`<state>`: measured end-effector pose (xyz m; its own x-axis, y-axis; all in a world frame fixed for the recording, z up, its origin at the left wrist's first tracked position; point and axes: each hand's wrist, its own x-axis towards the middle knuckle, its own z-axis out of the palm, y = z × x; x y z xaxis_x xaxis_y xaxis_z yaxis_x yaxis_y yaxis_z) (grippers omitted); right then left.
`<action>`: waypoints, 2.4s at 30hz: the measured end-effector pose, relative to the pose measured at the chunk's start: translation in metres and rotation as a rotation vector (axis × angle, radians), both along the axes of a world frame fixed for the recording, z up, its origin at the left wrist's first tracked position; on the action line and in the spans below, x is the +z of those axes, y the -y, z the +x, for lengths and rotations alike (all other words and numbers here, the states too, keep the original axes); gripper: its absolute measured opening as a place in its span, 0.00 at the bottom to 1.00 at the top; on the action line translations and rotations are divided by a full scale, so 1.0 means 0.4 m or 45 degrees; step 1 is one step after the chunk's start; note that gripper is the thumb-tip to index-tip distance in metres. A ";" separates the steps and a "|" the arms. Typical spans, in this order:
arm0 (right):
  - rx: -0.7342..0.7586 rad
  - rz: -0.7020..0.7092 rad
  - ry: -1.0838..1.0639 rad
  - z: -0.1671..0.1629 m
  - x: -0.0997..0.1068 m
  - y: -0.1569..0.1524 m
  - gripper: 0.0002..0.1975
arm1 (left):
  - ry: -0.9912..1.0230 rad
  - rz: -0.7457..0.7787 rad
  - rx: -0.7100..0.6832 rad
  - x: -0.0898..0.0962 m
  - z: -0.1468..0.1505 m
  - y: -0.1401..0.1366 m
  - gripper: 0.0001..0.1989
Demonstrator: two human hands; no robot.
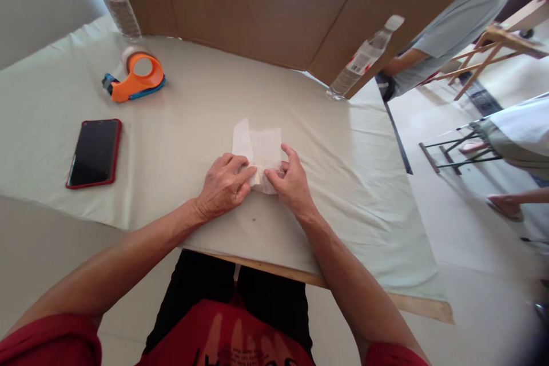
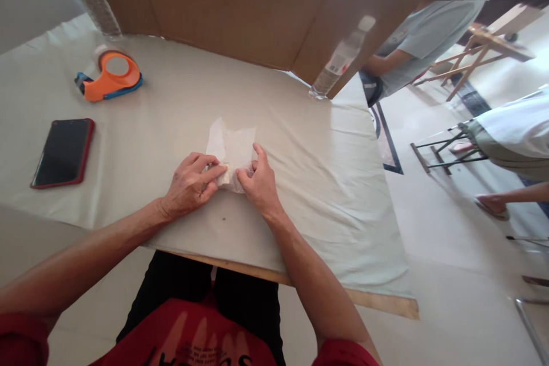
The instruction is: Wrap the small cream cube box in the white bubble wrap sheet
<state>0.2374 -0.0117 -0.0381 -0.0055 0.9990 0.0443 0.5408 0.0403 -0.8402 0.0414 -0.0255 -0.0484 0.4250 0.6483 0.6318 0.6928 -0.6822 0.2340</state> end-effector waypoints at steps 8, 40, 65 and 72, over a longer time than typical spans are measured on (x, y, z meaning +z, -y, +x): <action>-0.022 -0.149 -0.340 -0.055 0.044 0.015 0.41 | -0.022 -0.047 -0.025 0.001 -0.003 -0.011 0.16; 0.276 0.059 -0.269 0.013 0.055 0.020 0.25 | 0.035 -0.739 0.111 0.090 0.023 -0.037 0.05; 0.447 0.392 0.348 -0.007 -0.045 -0.164 0.11 | 0.207 -0.541 -0.104 0.046 0.018 -0.039 0.16; 0.200 0.104 0.190 0.011 -0.003 -0.227 0.17 | 0.285 -0.618 -0.148 0.032 0.014 -0.049 0.13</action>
<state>0.2418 0.0789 -0.0391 -0.1737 0.9784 0.1120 0.6407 0.1986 -0.7416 0.0468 -0.0060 -0.0355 0.4007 0.8447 0.3549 0.5163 -0.5282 0.6741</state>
